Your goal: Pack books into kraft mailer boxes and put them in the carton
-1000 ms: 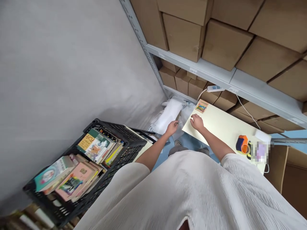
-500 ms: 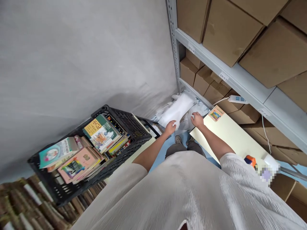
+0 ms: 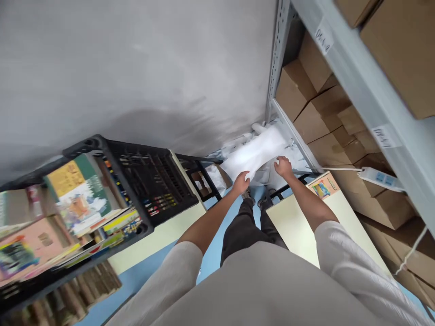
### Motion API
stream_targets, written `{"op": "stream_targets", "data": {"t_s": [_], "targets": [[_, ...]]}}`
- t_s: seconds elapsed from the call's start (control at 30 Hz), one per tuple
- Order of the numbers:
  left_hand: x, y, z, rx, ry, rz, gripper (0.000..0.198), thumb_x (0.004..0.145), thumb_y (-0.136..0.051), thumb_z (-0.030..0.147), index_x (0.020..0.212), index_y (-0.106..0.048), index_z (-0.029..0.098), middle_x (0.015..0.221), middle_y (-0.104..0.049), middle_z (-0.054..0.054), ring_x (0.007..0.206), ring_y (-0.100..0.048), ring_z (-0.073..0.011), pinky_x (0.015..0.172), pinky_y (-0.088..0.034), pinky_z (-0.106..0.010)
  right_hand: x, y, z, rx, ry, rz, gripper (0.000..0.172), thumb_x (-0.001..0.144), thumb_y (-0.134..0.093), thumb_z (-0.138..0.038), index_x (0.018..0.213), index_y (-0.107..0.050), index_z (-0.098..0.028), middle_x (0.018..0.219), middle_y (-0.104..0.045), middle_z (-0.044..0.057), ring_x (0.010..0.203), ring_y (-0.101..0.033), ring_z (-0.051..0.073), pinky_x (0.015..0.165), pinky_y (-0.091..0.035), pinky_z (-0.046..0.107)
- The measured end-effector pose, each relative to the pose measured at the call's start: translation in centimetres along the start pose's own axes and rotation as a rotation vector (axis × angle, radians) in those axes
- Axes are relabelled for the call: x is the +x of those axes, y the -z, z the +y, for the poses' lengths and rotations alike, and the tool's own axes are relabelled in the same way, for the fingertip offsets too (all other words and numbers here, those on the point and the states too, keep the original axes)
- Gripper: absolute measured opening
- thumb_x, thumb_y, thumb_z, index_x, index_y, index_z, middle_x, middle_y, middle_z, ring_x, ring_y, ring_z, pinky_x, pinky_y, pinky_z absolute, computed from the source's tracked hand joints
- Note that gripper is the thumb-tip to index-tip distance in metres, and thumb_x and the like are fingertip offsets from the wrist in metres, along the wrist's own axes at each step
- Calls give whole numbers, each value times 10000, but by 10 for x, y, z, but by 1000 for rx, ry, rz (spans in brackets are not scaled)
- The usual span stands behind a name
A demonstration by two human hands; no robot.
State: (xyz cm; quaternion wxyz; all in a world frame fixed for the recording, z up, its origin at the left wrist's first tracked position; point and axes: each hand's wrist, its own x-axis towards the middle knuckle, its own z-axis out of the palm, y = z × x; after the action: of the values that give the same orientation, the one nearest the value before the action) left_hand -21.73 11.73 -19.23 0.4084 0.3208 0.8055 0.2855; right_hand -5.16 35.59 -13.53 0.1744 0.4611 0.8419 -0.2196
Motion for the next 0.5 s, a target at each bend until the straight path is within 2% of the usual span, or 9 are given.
{"op": "stream_targets", "data": {"t_s": [0.3, 0.5], "targets": [[121, -81, -73, -19, -60, -44, 518, 982, -626, 116, 1489, -686, 200, 1522, -694, -139, 1476, -620, -334, 1330, -459, -512, 157, -110, 41, -50, -93, 23, 426, 1050, -592, -380, 1396, -692, -151, 1413, -681, 255, 1310, -586, 423, 1090, -477, 548], [174, -125, -113, -20, -81, -47, 494, 985, -639, 118, 1471, -696, 186, 1530, -683, -155, 1467, -619, -359, 1320, -468, -535, 240, -166, 55, -179, -60, 4, 482, 1077, -569, -401, 1436, -626, -85, 1419, -643, 296, 1361, -516, 449, 1142, -379, 585]]}}
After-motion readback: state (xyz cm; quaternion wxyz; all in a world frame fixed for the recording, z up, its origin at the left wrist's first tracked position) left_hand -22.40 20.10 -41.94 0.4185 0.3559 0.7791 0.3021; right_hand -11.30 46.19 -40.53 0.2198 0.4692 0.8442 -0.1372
